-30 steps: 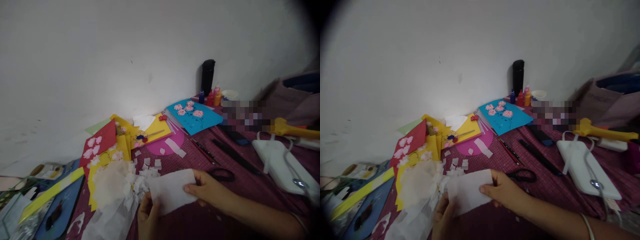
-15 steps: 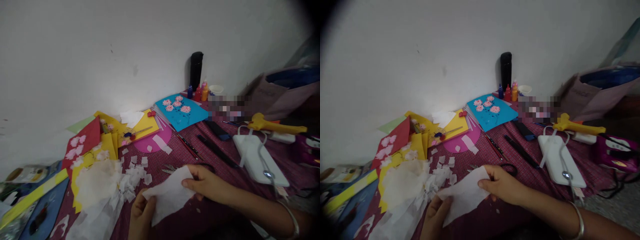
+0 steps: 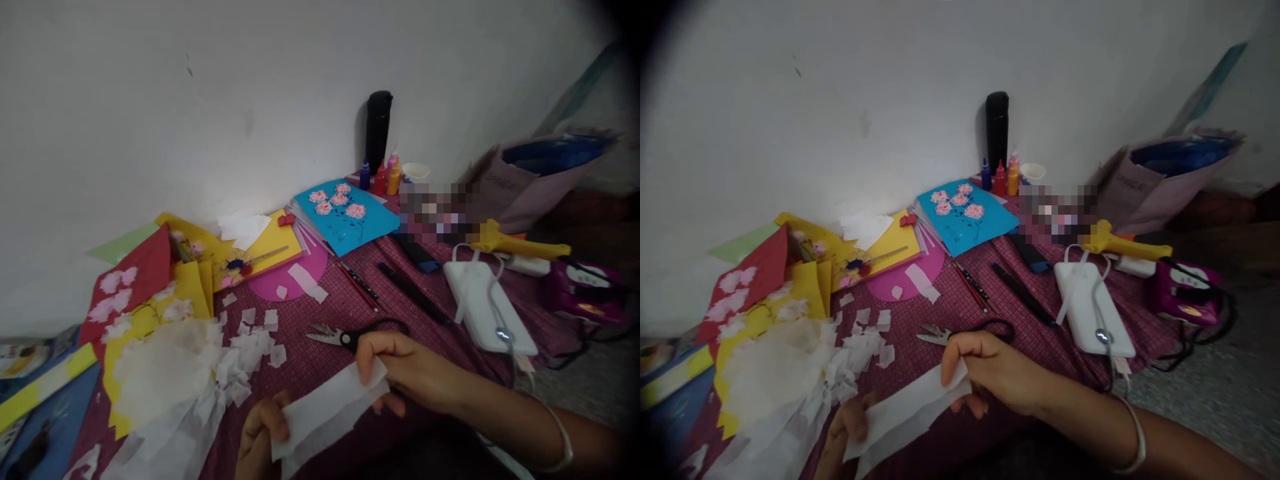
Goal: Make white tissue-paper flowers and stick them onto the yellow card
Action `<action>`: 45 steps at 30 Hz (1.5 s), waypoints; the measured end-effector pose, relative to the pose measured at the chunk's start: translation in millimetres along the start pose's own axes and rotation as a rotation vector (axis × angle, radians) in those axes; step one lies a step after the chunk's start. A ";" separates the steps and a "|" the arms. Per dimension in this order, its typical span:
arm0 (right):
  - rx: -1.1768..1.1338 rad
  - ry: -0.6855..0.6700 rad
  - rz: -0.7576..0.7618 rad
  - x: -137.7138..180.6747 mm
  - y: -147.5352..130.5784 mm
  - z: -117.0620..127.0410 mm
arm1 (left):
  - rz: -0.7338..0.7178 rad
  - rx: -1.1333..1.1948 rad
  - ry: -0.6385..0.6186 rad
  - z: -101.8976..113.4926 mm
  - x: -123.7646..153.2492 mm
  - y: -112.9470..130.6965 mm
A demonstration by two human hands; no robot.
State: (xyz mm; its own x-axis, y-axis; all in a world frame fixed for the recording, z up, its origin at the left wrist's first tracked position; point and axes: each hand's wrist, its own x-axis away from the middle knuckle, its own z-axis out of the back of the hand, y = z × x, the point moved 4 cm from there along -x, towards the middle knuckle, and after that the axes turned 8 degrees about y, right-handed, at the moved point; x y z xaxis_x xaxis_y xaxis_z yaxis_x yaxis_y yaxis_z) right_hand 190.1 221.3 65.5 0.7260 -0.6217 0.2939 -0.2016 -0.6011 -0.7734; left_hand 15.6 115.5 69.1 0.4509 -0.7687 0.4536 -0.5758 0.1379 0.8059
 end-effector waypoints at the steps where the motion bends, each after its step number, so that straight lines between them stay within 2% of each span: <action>1: 0.012 -0.007 0.008 1.2 -0.3 0.2 | 0.001 0.021 -0.020 -0.1 -0.1 -1.0; 9: 0.087 -0.047 0.115 3.2 -6.4 1.1 | -0.061 0.026 -0.190 0.3 0.0 0.0; 13: 0.086 -0.033 0.096 1.1 -6.4 3.2 | -0.095 0.043 -0.269 -2.3 -1.2 1.7; 16: 0.063 -0.075 0.065 1.0 -7.1 3.0 | -0.104 0.068 -0.339 -8.6 0.2 0.8; 18: 0.118 -0.125 0.073 2.7 -8.8 0.7 | -0.148 0.064 -0.247 -11.1 0.4 1.3; 20: 0.264 -0.112 0.098 4.9 -10.8 -0.7 | -0.209 -0.008 -0.031 -10.1 0.1 2.8; 22: 0.461 -0.039 0.127 6.8 -12.6 -0.2 | -0.255 -0.138 0.161 -8.9 0.8 5.7; 24: 0.620 0.036 0.161 8.2 -14.2 2.0 | -0.259 -0.225 0.200 -9.6 0.4 8.1; 28: 0.712 0.047 0.186 10.4 -11.7 10.9 | -0.021 -0.246 0.015 -9.2 -5.6 0.5; 30: 0.634 0.019 0.156 11.4 -7.3 16.7 | 0.100 -0.215 -0.015 -6.7 -8.6 -5.3; 32: 0.448 0.009 0.098 11.8 -1.8 21.6 | 0.165 -0.132 -0.056 -7.7 -11.2 -9.5; 36: -0.037 0.071 -0.004 10.4 8.4 27.2 | 0.190 0.047 -0.304 -21.9 -12.3 -12.4; 38: -0.183 0.099 -0.052 9.7 12.5 28.1 | 0.165 0.032 -0.360 -26.5 -11.1 -12.9; 41: -0.278 0.126 -0.090 10.3 15.3 30.0 | 0.128 -0.031 -0.397 -29.8 -7.3 -13.5; 45: -0.291 0.127 -0.096 12.7 16.2 32.9 | 0.160 0.021 -0.528 -31.5 1.2 -13.0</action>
State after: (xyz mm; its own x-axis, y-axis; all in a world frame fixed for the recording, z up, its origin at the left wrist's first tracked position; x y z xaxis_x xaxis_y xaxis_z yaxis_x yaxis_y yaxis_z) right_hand 217.7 220.2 38.2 0.6669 -0.6017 0.4395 -0.3285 -0.7669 -0.5514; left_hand 45.1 132.5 71.2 -0.0435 -0.9487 0.3130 -0.6252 0.2703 0.7321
